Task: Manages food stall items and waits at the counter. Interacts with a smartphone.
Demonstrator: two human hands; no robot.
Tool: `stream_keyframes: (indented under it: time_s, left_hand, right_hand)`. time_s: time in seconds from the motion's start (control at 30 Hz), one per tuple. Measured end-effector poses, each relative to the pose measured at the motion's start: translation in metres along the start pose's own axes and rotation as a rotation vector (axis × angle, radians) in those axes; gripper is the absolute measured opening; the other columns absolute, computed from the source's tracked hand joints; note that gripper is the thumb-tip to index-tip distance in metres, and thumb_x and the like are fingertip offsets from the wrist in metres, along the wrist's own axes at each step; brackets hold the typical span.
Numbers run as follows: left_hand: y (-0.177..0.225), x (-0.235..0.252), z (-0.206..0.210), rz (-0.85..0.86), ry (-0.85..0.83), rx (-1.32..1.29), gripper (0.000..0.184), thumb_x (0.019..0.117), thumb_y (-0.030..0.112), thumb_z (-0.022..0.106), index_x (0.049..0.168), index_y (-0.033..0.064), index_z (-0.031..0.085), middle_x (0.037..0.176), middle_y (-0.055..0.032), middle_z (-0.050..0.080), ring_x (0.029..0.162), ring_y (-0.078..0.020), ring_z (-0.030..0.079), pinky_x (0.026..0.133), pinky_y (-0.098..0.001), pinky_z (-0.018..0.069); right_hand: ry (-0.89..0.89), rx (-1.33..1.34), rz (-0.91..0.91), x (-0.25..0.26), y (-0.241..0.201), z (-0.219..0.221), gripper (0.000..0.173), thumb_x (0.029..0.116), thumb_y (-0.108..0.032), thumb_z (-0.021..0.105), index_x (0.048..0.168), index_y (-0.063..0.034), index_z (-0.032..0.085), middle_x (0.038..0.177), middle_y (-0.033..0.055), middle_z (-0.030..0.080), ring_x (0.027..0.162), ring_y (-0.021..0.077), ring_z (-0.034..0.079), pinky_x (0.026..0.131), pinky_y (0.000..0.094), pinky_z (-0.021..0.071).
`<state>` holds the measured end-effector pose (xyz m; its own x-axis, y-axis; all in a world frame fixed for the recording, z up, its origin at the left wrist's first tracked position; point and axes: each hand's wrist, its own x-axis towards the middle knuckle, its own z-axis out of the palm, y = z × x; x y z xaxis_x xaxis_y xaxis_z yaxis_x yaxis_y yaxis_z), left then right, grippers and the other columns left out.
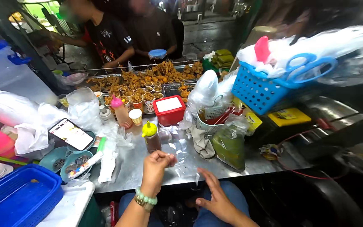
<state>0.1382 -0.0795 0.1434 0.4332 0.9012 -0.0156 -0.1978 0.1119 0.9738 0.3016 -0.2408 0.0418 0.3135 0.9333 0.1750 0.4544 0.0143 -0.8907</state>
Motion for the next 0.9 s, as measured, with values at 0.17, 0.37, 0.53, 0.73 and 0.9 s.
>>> stream_keyframes:
  time_s: [0.17,0.37,0.53,0.73,0.9]
  left_hand:
    - [-0.027,-0.035,-0.007,0.153,-0.286,0.399,0.024,0.1002,0.012,0.059,0.112,0.0009,0.076,0.133,-0.0126,0.067,0.127,-0.0161,0.060,0.110,-0.0353,0.0470]
    - [-0.028,-0.039,-0.024,0.078,0.008,0.007,0.008,0.0802,0.004,0.077,0.076,0.0045,0.070,0.119,-0.0068,0.067,0.106,-0.0102,0.066,0.087,-0.0245,0.0574]
    - [-0.009,-0.044,-0.044,-0.090,0.094,-0.225,0.025,0.1015,0.005,0.048,0.101,0.0002,0.073,0.114,-0.0082,0.072,0.102,-0.0161,0.070,0.088,-0.0319,0.0584]
    - [-0.009,-0.044,-0.051,-0.103,0.183,-0.370,0.017,0.0933,-0.004,0.059,0.081,0.0056,0.065,0.103,-0.0084,0.074,0.091,-0.0177,0.073,0.081,-0.0331,0.0618]
    - [-0.010,-0.042,-0.065,0.112,0.177,-0.257,0.025,0.1016,0.003,0.048,0.096,0.0014,0.072,0.107,-0.0087,0.075,0.101,-0.0180,0.071,0.094,-0.0336,0.0580]
  right_hand:
    - [0.018,-0.112,-0.319,0.040,-0.028,-0.003,0.092,0.0823,-0.068,0.069,0.142,0.0003,0.058,0.138,0.0192,0.063,0.129,0.0359,0.057,0.108,0.0573,0.0450]
    - [-0.227,0.218,-0.304,0.055,-0.062,0.044,0.025,0.1024,-0.016,0.058,0.108,0.0040,0.071,0.085,0.0067,0.074,0.078,0.0085,0.070,0.079,0.0294,0.0587]
    - [-0.199,0.277,-0.289,0.057,-0.068,0.071,0.025,0.1035,-0.017,0.057,0.099,0.0041,0.071,0.074,0.0039,0.068,0.066,-0.0002,0.062,0.066,0.0165,0.0529]
    - [-0.221,0.244,-0.336,0.058,-0.068,0.085,0.027,0.1041,-0.018,0.057,0.098,0.0041,0.071,0.077,0.0084,0.069,0.069,0.0064,0.065,0.069,0.0221,0.0551]
    - [-0.482,-0.201,-0.243,0.109,-0.076,0.046,0.047,0.1056,-0.032,0.055,0.139,0.0013,0.060,0.124,0.0225,0.068,0.118,0.0357,0.064,0.108,0.0522,0.0470]
